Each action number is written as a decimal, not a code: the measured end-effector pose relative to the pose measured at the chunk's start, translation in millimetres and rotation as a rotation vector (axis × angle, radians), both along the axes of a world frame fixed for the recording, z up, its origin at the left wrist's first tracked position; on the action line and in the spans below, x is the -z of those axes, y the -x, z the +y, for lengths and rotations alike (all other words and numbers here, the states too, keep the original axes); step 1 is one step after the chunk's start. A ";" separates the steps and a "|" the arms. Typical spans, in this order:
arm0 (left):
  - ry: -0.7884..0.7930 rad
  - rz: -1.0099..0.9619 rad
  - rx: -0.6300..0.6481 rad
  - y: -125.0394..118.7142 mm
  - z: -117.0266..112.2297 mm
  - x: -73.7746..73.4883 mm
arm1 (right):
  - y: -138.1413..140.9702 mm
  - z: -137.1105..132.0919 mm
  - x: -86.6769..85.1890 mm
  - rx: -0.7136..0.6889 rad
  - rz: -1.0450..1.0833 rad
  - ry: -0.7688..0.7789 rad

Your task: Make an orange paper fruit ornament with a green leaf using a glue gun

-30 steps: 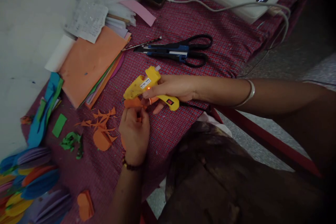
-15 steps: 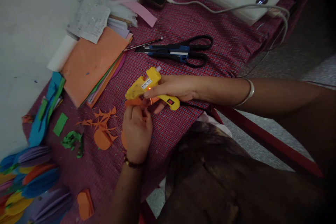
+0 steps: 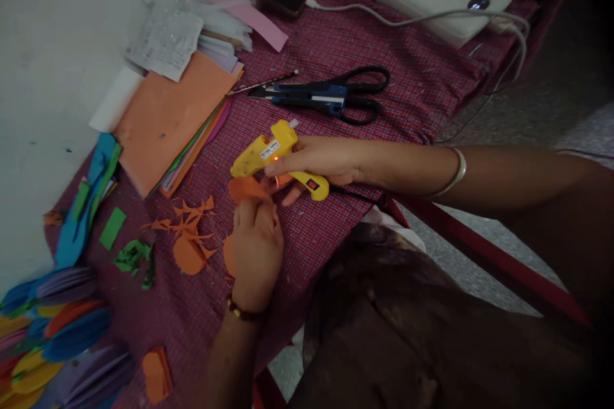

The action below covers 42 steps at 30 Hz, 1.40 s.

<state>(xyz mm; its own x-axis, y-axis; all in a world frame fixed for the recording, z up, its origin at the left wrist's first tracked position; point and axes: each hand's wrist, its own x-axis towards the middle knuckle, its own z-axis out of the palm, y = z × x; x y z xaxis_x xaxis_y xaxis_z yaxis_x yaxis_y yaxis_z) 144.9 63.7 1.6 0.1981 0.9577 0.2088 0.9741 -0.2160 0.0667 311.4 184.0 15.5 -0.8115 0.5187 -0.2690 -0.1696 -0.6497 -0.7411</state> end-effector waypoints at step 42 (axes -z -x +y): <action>0.112 0.259 -0.125 55.3 7.9 -17.6 | -1.8 -2.8 -5.3 -0.019 -0.044 0.117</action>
